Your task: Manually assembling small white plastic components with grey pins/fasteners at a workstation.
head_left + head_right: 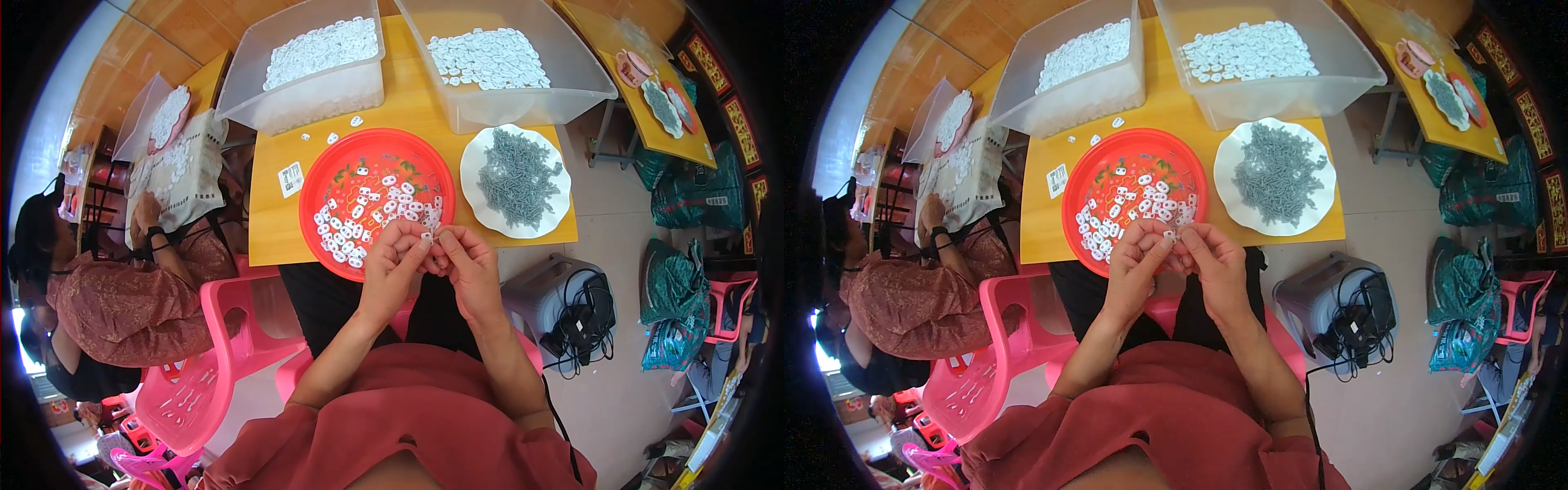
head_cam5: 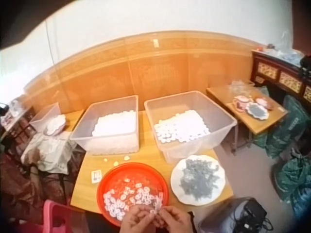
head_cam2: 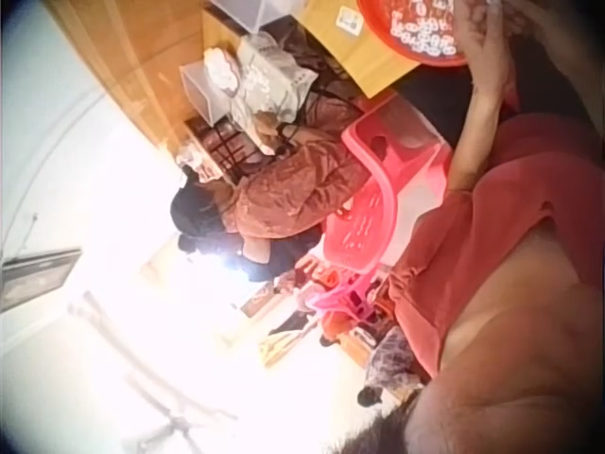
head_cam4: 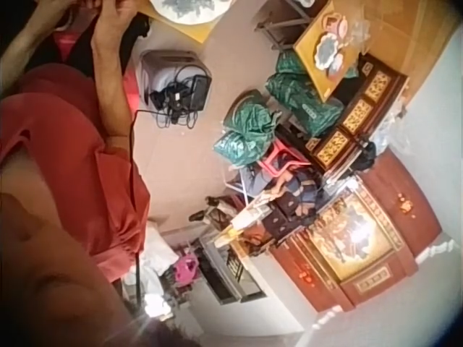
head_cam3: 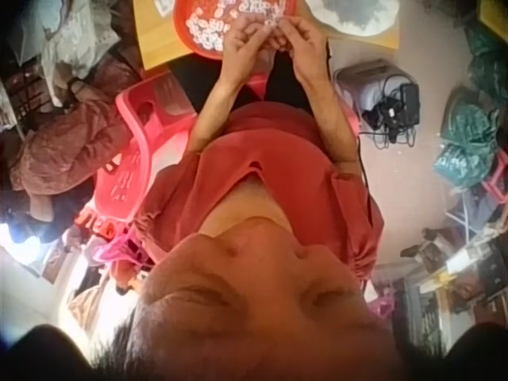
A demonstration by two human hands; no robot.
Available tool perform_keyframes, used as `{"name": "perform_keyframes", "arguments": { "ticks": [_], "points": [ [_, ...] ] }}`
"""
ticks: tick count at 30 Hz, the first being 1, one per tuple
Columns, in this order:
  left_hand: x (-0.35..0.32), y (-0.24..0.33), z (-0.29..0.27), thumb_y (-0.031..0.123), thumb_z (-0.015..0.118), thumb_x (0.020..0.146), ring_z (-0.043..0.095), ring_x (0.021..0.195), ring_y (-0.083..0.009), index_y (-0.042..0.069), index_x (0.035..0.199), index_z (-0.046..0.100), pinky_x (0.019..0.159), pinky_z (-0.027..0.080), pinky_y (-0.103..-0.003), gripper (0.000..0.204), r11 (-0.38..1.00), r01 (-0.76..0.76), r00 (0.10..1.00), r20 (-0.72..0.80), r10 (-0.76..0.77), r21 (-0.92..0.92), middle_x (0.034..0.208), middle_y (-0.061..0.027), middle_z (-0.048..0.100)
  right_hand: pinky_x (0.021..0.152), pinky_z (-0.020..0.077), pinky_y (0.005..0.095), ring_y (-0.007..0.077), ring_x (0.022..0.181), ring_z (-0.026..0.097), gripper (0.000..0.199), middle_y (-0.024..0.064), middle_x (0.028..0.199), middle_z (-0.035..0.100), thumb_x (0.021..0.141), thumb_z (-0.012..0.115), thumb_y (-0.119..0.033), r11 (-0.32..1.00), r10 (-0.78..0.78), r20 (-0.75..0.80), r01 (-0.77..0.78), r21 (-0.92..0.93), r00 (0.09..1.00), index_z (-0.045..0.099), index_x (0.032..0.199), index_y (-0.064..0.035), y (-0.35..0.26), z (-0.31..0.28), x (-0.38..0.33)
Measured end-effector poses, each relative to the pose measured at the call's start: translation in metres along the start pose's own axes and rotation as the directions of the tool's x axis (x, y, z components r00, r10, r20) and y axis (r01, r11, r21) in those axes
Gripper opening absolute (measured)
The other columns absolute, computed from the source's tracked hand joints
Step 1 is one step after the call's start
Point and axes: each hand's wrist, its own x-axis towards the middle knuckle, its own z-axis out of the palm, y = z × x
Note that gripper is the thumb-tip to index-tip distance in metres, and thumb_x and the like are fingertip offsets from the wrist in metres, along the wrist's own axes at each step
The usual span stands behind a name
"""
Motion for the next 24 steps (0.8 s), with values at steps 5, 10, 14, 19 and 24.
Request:
{"name": "perform_keyframes", "arguments": {
  "ticks": [5, 10, 14, 19, 24],
  "points": [
    [-0.0002, -0.0014, -0.0005, 0.007, 0.057, 0.108, 0.066, 0.08, -0.0099, 0.001, 0.12, 0.056, 0.074, 0.053, -0.023, 0.013, 1.0, -0.008, 1.0, 0.013, 0.008, -0.01, 0.095, -0.007, 0.071, 0.065, 0.0465, 0.0211, 0.0039, 0.073, 0.058, 0.016, -0.0019, 0.088, 0.07, 0.105, 0.067, -0.018, 1.0, -0.008, 0.001, 0.008, -0.03, 1.0, 0.072, 0.111, -0.004, -0.0017, 0.0007, -0.0009],
    [-0.0014, 0.0011, 0.0027, 0.007, 0.057, 0.108, 0.066, 0.08, -0.0102, 0.001, 0.12, 0.055, 0.075, 0.054, -0.024, 0.013, 0.999, -0.003, 1.0, 0.018, 0.003, -0.037, 0.094, -0.0071, 0.07, 0.065, 0.0458, 0.0212, 0.0042, 0.073, 0.057, 0.016, -0.0021, 0.087, 0.069, 0.105, 0.067, -0.017, 0.999, -0.016, -0.003, 0.016, -0.044, 1.0, 0.072, 0.111, -0.0035, -0.0016, 0.0005, -0.0013],
    [-0.0025, 0.0007, 0.002, 0.006, 0.056, 0.108, 0.066, 0.08, -0.0107, 0.001, 0.12, 0.055, 0.075, 0.054, -0.024, 0.013, 1.0, -0.012, 1.0, 0.012, 0.012, -0.009, 0.095, -0.0077, 0.07, 0.065, 0.0459, 0.0214, 0.0045, 0.072, 0.057, 0.016, -0.002, 0.087, 0.069, 0.105, 0.067, -0.017, 0.999, -0.02, -0.004, 0.02, -0.038, 1.0, 0.072, 0.111, -0.0032, 0.0004, 0.0003, -0.0015],
    [-0.0043, 0.0035, 0.0049, 0.006, 0.056, 0.108, 0.066, 0.08, -0.0111, 0.0, 0.12, 0.055, 0.075, 0.054, -0.025, 0.013, 1.0, -0.02, 1.0, 0.012, 0.02, -0.014, 0.095, -0.0081, 0.07, 0.065, 0.0462, 0.0216, 0.0046, 0.072, 0.058, 0.016, -0.0016, 0.088, 0.07, 0.105, 0.067, -0.017, 0.999, -0.02, 0.007, 0.02, -0.04, 1.0, 0.072, 0.111, -0.0028, -0.0006, -0.0002, -0.0032],
    [-0.0047, 0.005, 0.0045, 0.005, 0.057, 0.108, 0.066, 0.08, -0.0113, 0.0, 0.119, 0.055, 0.075, 0.054, -0.025, 0.013, 1.0, 0.002, 1.0, -0.01, -0.002, 0.023, 0.095, -0.0082, 0.07, 0.065, 0.0465, 0.0211, 0.0043, 0.072, 0.058, 0.017, -0.0007, 0.088, 0.071, 0.105, 0.067, -0.017, 0.989, -0.036, -0.008, 0.035, -0.147, 0.999, 0.073, 0.11, -0.0016, -0.0049, 0.0008, -0.0039]
  ]
}}
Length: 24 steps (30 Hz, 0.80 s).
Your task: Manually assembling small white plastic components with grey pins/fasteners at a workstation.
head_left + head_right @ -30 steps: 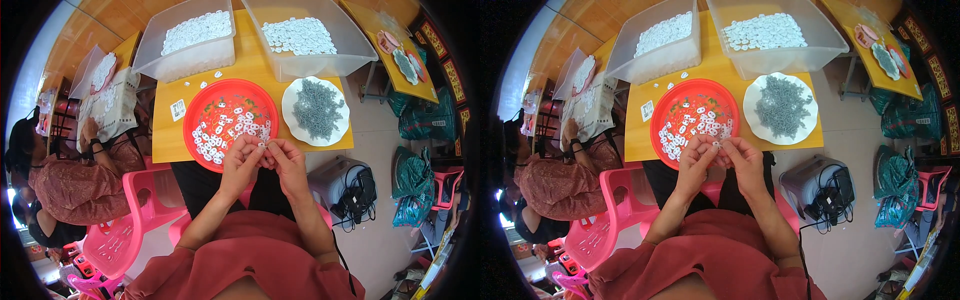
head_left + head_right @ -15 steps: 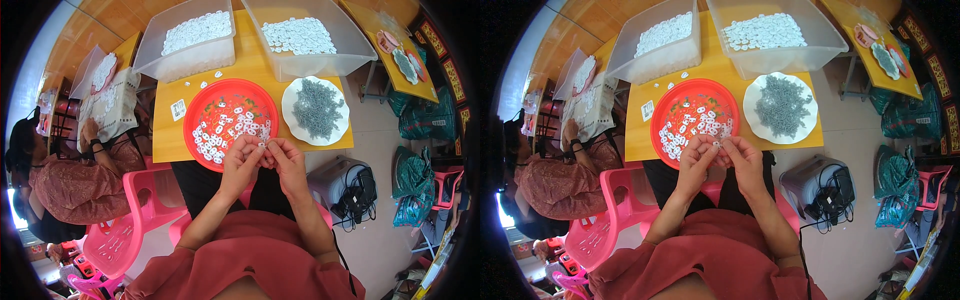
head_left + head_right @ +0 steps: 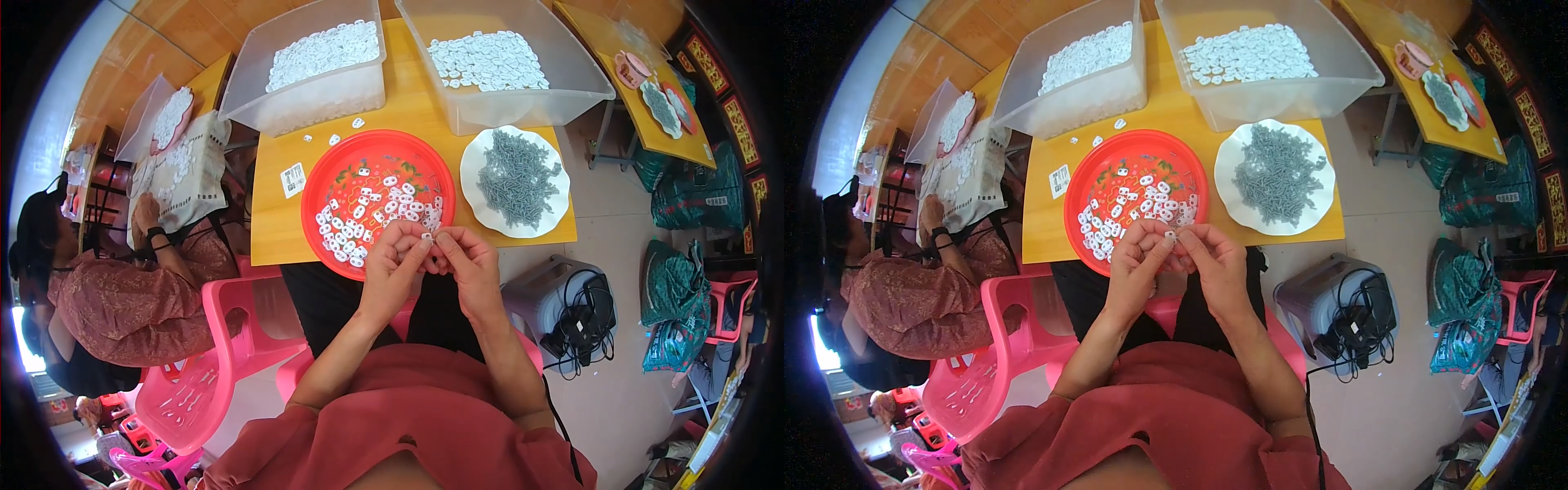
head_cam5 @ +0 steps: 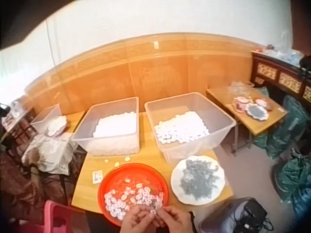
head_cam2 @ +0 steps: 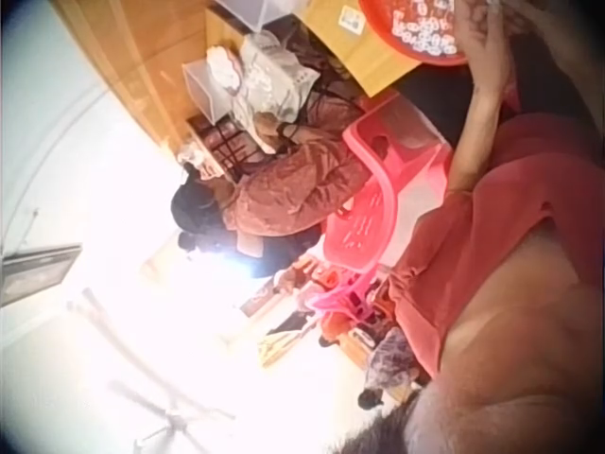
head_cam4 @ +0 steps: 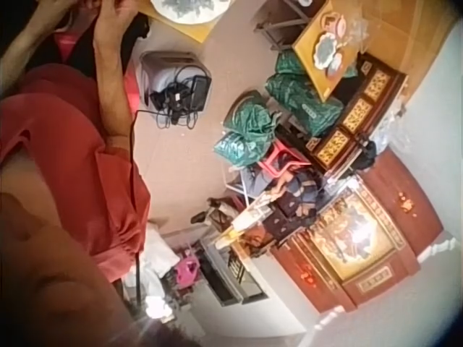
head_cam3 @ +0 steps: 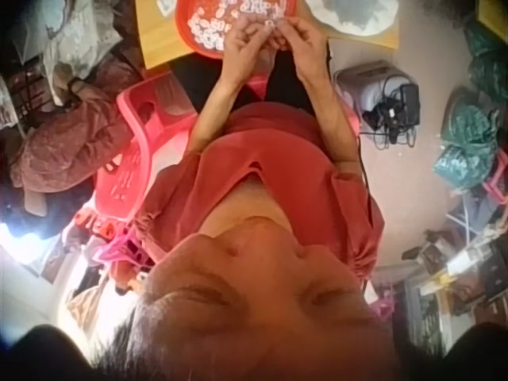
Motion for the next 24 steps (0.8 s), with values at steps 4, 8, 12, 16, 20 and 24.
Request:
{"name": "perform_keyframes", "arguments": {
  "ticks": [4, 8, 12, 16, 20, 24],
  "points": [
    [0.001, -0.001, 0.0, 0.006, 0.059, 0.107, 0.069, 0.082, -0.0135, 0.001, 0.12, 0.056, 0.075, 0.056, -0.025, 0.014, 0.996, -0.059, 0.998, 0.011, 0.058, 0.066, 0.096, -0.0096, 0.072, 0.068, 0.0453, 0.0202, 0.0043, 0.074, 0.057, 0.015, -0.0009, 0.088, 0.07, 0.105, 0.066, -0.015, 0.996, -0.024, -0.009, 0.023, -0.086, 1.0, 0.073, 0.108, -0.0016, -0.004, 0.002, -0.001],
    [0.004, 0.004, 0.004, 0.003, 0.058, 0.107, 0.069, 0.081, -0.0113, -0.002, 0.113, 0.057, 0.074, 0.055, -0.024, 0.009, 0.985, -0.071, 0.997, 0.007, 0.07, 0.157, 0.092, -0.0091, 0.072, 0.069, 0.0452, 0.0198, 0.0041, 0.075, 0.058, 0.015, -0.0002, 0.09, 0.072, 0.105, 0.066, -0.014, 0.995, -0.051, -0.011, 0.049, -0.083, 0.999, 0.074, 0.108, -0.0011, -0.003, 0.002, 0.0],
    [0.007, 0.0, 0.002, 0.004, 0.059, 0.107, 0.071, 0.086, -0.0141, -0.001, 0.114, 0.058, 0.077, 0.057, -0.026, 0.009, 0.972, -0.078, 0.997, 0.037, 0.072, 0.22, 0.097, -0.0113, 0.073, 0.071, 0.047, 0.02, 0.0046, 0.077, 0.06, 0.016, 0.0009, 0.091, 0.072, 0.105, 0.066, -0.014, 0.992, -0.073, -0.019, 0.071, -0.105, 0.997, 0.073, 0.108, -0.0003, 0.0, -0.002, 0.002],
    [0.006, -0.005, -0.001, 0.004, 0.059, 0.107, 0.072, 0.086, -0.015, -0.001, 0.114, 0.058, 0.077, 0.057, -0.026, 0.009, 0.971, -0.072, 0.997, 0.031, 0.067, 0.228, 0.097, -0.0117, 0.073, 0.078, 0.0519, 0.0216, 0.0068, 0.083, 0.065, 0.017, 0.0027, 0.093, 0.073, 0.105, 0.066, -0.014, 0.994, -0.07, -0.021, 0.068, -0.09, 0.997, 0.073, 0.109, 0.0012, 0.009, -0.003, 0.002],
    [0.004, -0.007, -0.001, 0.005, 0.059, 0.107, 0.072, 0.083, -0.0153, -0.001, 0.117, 0.056, 0.076, 0.058, -0.027, 0.012, 0.998, -0.053, 0.998, 0.012, 0.054, -0.018, 0.097, -0.0117, 0.073, 0.081, 0.0541, 0.0227, 0.0083, 0.086, 0.067, 0.019, 0.0041, 0.096, 0.074, 0.105, 0.066, -0.015, 0.999, -0.041, -0.005, 0.041, 0.007, 0.999, 0.074, 0.11, 0.0018, 0.003, 0.001, 0.0],
    [0.003, -0.004, 0.001, 0.007, 0.059, 0.107, 0.071, 0.087, -0.0161, 0.001, 0.118, 0.056, 0.08, 0.058, -0.029, 0.013, 0.997, 0.003, 1.0, 0.004, -0.003, -0.08, 0.099, -0.0115, 0.073, 0.082, 0.0553, 0.0229, 0.0081, 0.089, 0.069, 0.021, 0.0052, 0.101, 0.076, 0.103, 0.068, -0.013, 0.998, -0.02, 0.02, 0.018, 0.053, 1.0, 0.074, 0.114, 0.0039, -0.008, -0.004, 0.001]
  ]
}}
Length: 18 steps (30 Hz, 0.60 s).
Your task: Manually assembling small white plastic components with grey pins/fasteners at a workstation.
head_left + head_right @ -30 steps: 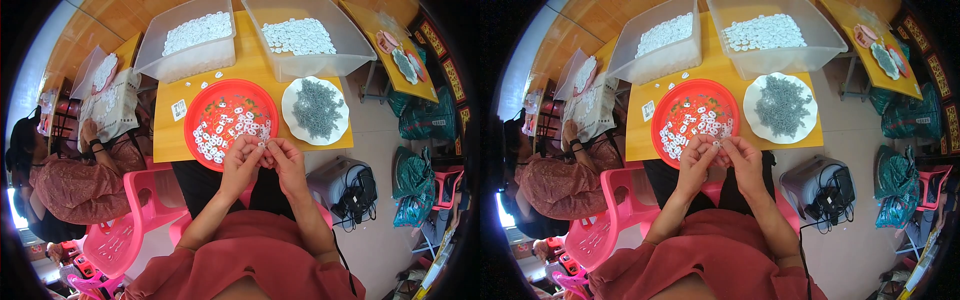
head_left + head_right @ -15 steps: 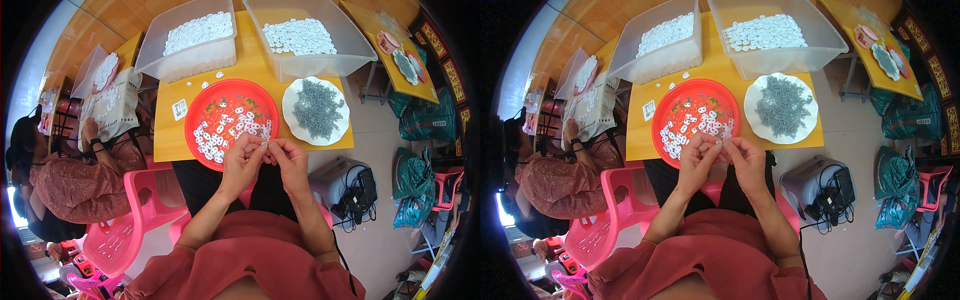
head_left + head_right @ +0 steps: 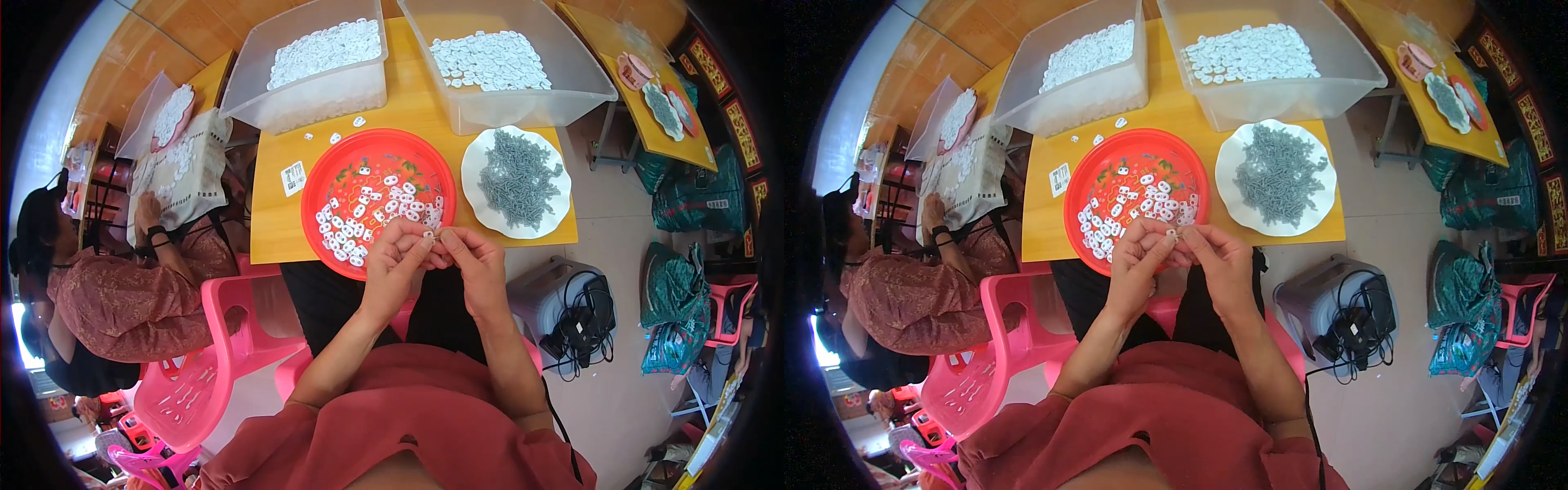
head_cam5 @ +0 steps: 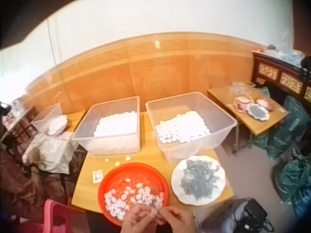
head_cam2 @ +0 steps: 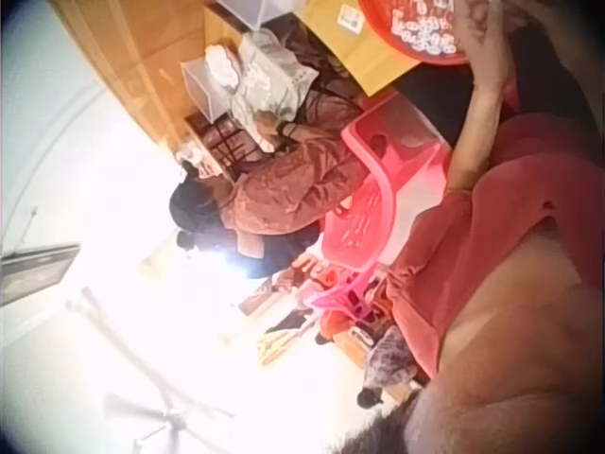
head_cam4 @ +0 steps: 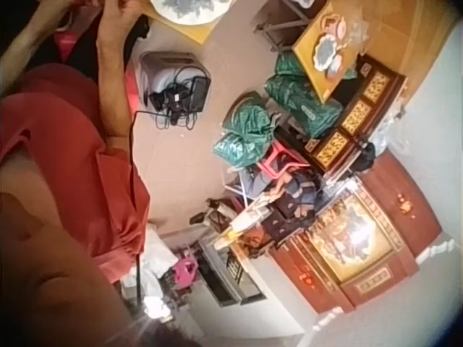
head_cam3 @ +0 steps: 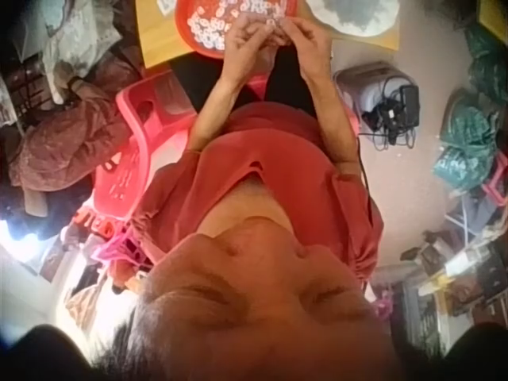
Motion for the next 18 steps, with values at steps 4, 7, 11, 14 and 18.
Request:
{"name": "perform_keyframes", "arguments": {
  "ticks": [4, 7, 11, 14, 18],
  "points": [
    [0.0002, 0.0051, 0.0008, 0.007, 0.059, 0.107, 0.071, 0.088, -0.0159, 0.001, 0.119, 0.056, 0.081, 0.058, -0.028, 0.014, 1.0, 0.02, 1.0, -0.016, -0.02, -0.011, 0.099, -0.0111, 0.072, 0.082, 0.0541, 0.0231, 0.0086, 0.089, 0.068, 0.021, 0.005, 0.1, 0.076, 0.104, 0.067, -0.014, 0.991, -0.014, 0.013, 0.016, -0.133, 1.0, 0.074, 0.115, 0.0026, -0.0035, 0.0003, 0.0018],
    [-0.0001, 0.0039, -0.0017, 0.006, 0.058, 0.107, 0.07, 0.088, -0.0153, 0.001, 0.12, 0.055, 0.08, 0.057, -0.027, 0.014, 0.999, 0.0, 1.0, -0.019, 0.001, 0.037, 0.098, -0.0106, 0.072, 0.081, 0.0538, 0.0231, 0.0082, 0.089, 0.067, 0.02, 0.0044, 0.099, 0.075, 0.104, 0.067, -0.013, 0.982, -0.015, 0.021, 0.019, -0.187, 1.0, 0.074, 0.115, 0.0025, -0.0054, 0.0017, 0.0017],
    [0.0002, 0.0007, -0.0041, 0.004, 0.057, 0.107, 0.069, 0.086, -0.0134, -0.001, 0.119, 0.056, 0.079, 0.056, -0.026, 0.013, 0.995, -0.056, 0.998, -0.01, 0.057, 0.087, 0.097, -0.0101, 0.071, 0.079, 0.0531, 0.0229, 0.0072, 0.086, 0.065, 0.019, 0.0026, 0.097, 0.074, 0.104, 0.067, -0.012, 0.968, -0.02, 0.044, 0.03, -0.247, 0.999, 0.074, 0.114, 0.002, -0.0039, 0.001, 0.0029],
    [0.0001, 0.0018, -0.0036, 0.003, 0.058, 0.107, 0.069, 0.085, -0.0119, -0.002, 0.119, 0.057, 0.077, 0.056, -0.025, 0.013, 0.986, -0.087, 0.996, -0.009, 0.089, 0.139, 0.096, -0.0096, 0.071, 0.078, 0.0526, 0.0226, 0.0069, 0.084, 0.064, 0.018, 0.0018, 0.095, 0.073, 0.104, 0.066, -0.011, 0.966, -0.018, 0.03, 0.025, -0.258, 0.999, 0.074, 0.113, 0.0017, -0.0027, 0.0025, 0.0025],
    [0.0002, 0.0006, -0.0052, 0.003, 0.059, 0.106, 0.068, 0.083, -0.0105, -0.003, 0.117, 0.058, 0.076, 0.056, -0.025, 0.012, 0.974, -0.092, 0.995, -0.013, 0.097, 0.209, 0.094, -0.0087, 0.071, 0.078, 0.0524, 0.0224, 0.007, 0.083, 0.064, 0.017, 0.002, 0.094, 0.073, 0.104, 0.066, -0.01, 0.958, -0.021, 0.046, 0.033, -0.285, 0.999, 0.074, 0.112, 0.0016, 0.0039, -0.0011, 0.0039]
  ]
}}
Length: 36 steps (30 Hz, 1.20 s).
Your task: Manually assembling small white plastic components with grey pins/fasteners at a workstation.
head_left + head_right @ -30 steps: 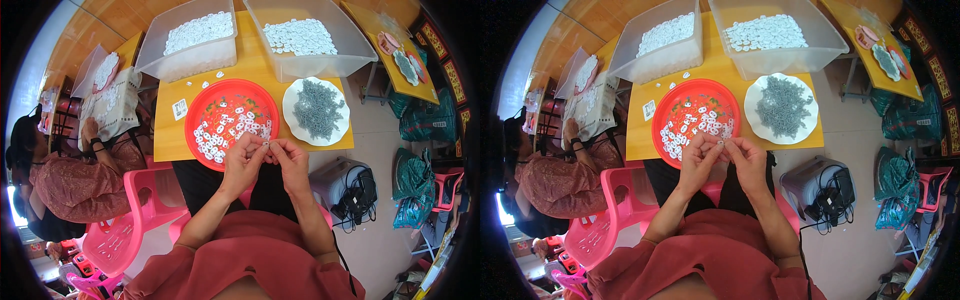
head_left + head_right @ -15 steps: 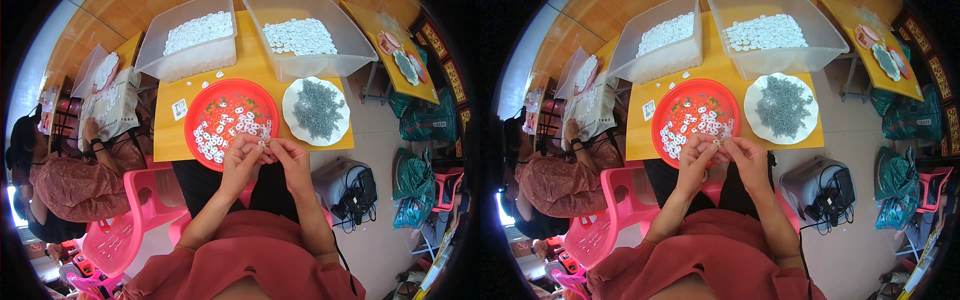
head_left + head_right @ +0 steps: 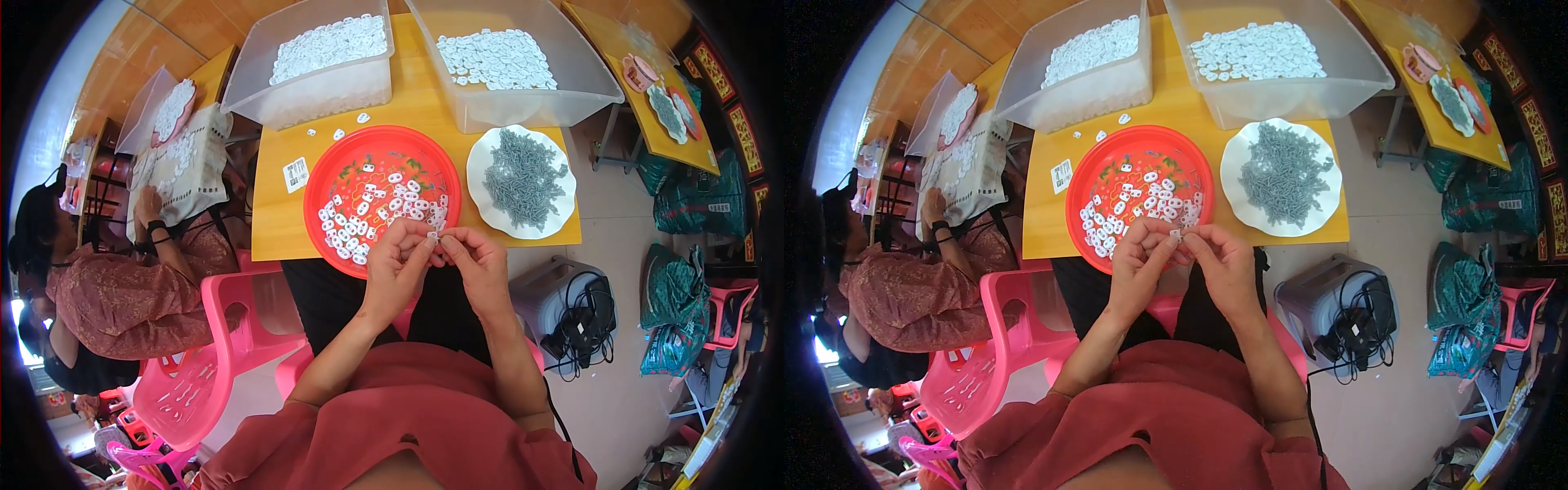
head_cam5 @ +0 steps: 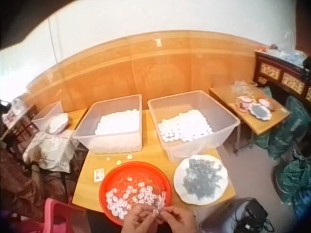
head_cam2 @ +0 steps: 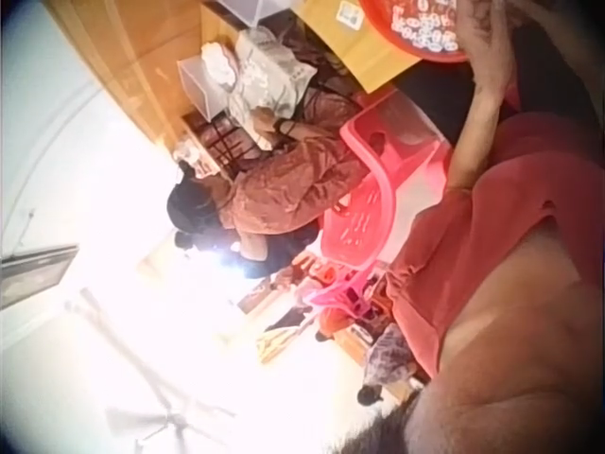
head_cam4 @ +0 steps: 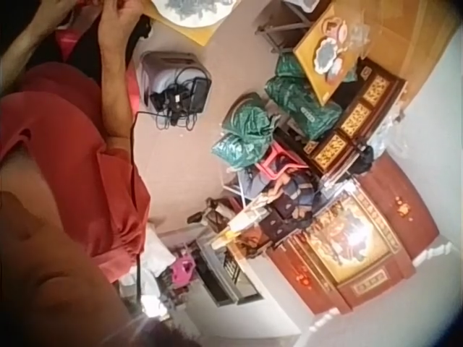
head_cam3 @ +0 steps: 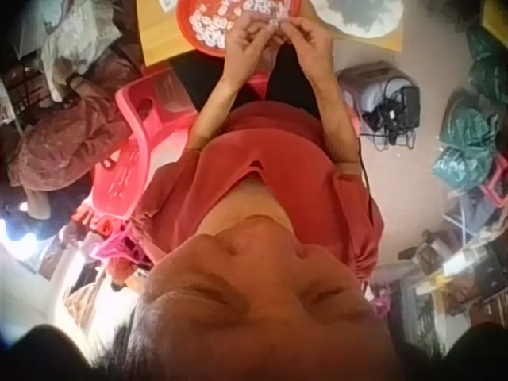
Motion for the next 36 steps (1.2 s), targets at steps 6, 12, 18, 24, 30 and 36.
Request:
{"name": "perform_keyframes", "arguments": {
  "ticks": [6, 12, 18, 24, 30, 36],
  "points": [
    [0.001, 0.004, -0.001, 0.002, 0.06, 0.105, 0.071, 0.083, -0.0122, -0.002, 0.111, 0.06, 0.074, 0.058, -0.026, 0.008, 0.979, -0.026, 1.0, 0.009, 0.025, 0.201, 0.092, -0.0093, 0.073, 0.077, 0.0516, 0.0219, 0.0064, 0.082, 0.063, 0.015, 0.0023, 0.093, 0.073, 0.104, 0.066, -0.009, 1.0, 0.001, -0.036, -0.002, -0.021, 0.999, 0.075, 0.11, 0.0019, 0.001, 0.001, -0.001],
    [0.004, 0.001, -0.004, -0.001, 0.063, 0.102, 0.073, 0.078, -0.0132, -0.003, 0.105, 0.062, 0.068, 0.058, -0.027, 0.003, 0.919, -0.112, 0.994, 0.052, 0.1, 0.378, 0.087, -0.0098, 0.073, 0.075, 0.0548, 0.0248, 0.0088, 0.081, 0.069, 0.014, 0.0058, 0.089, 0.076, 0.099, 0.07, -0.007, 0.978, -0.076, -0.058, 0.063, -0.198, 0.995, 0.075, 0.104, 0.004, 0.003, -0.001, 0.0],
    [0.004, 0.006, -0.005, -0.003, 0.06, 0.103, 0.071, 0.082, -0.0111, -0.005, 0.107, 0.064, 0.075, 0.057, -0.026, 0.006, 0.911, -0.053, 0.996, 0.083, 0.021, 0.41, 0.088, -0.0091, 0.075, 0.072, 0.0512, 0.023, 0.0069, 0.079, 0.062, 0.012, 0.0026, 0.091, 0.074, 0.099, 0.071, -0.006, 0.955, -0.076, -0.041, 0.061, -0.289, 0.996, 0.077, 0.105, 0.0025, -0.002, -0.005, 0.0],
    [0.003, -0.007, -0.014, -0.003, 0.061, 0.102, 0.073, 0.078, -0.0129, -0.004, 0.107, 0.063, 0.069, 0.058, -0.027, 0.005, 0.94, -0.087, 0.996, 0.044, 0.077, 0.33, 0.086, -0.0101, 0.074, 0.072, 0.0521, 0.0234, 0.0084, 0.08, 0.065, 0.012, 0.0038, 0.093, 0.073, 0.098, 0.072, -0.006, 0.924, -0.092, -0.025, 0.076, -0.375, 0.995, 0.077, 0.105, 0.0033, 0.004, 0.0, 0.002],
    [-0.003, -0.006, -0.027, 0.003, 0.058, 0.106, 0.072, 0.086, -0.0135, -0.002, 0.113, 0.059, 0.078, 0.058, -0.027, 0.009, 0.998, -0.022, 1.0, -0.016, 0.023, 0.059, 0.097, -0.0118, 0.075, 0.075, 0.0531, 0.024, 0.009, 0.083, 0.066, 0.013, 0.0045, 0.093, 0.073, 0.099, 0.071, -0.007, 0.933, -0.097, -0.027, 0.081, -0.351, 0.995, 0.078, 0.104, 0.0028, 0.006, 0.015, 0.008],
    [-0.011, 0.025, -0.056, 0.009, 0.057, 0.108, 0.072, 0.086, -0.0157, 0.001, 0.122, 0.056, 0.08, 0.057, -0.028, 0.016, 0.998, -0.016, 0.995, -0.1, 0.01, -0.062, 0.103, -0.0154, 0.076, 0.077, 0.0543, 0.0278, 0.0131, 0.084, 0.069, 0.015, 0.008, 0.092, 0.074, 0.097, 0.073, -0.009, 0.822, -0.282, -0.079, 0.198, -0.535, 0.956, 0.077, 0.106, 0.0027, -0.02, 0.037, 0.043]
  ]
}}
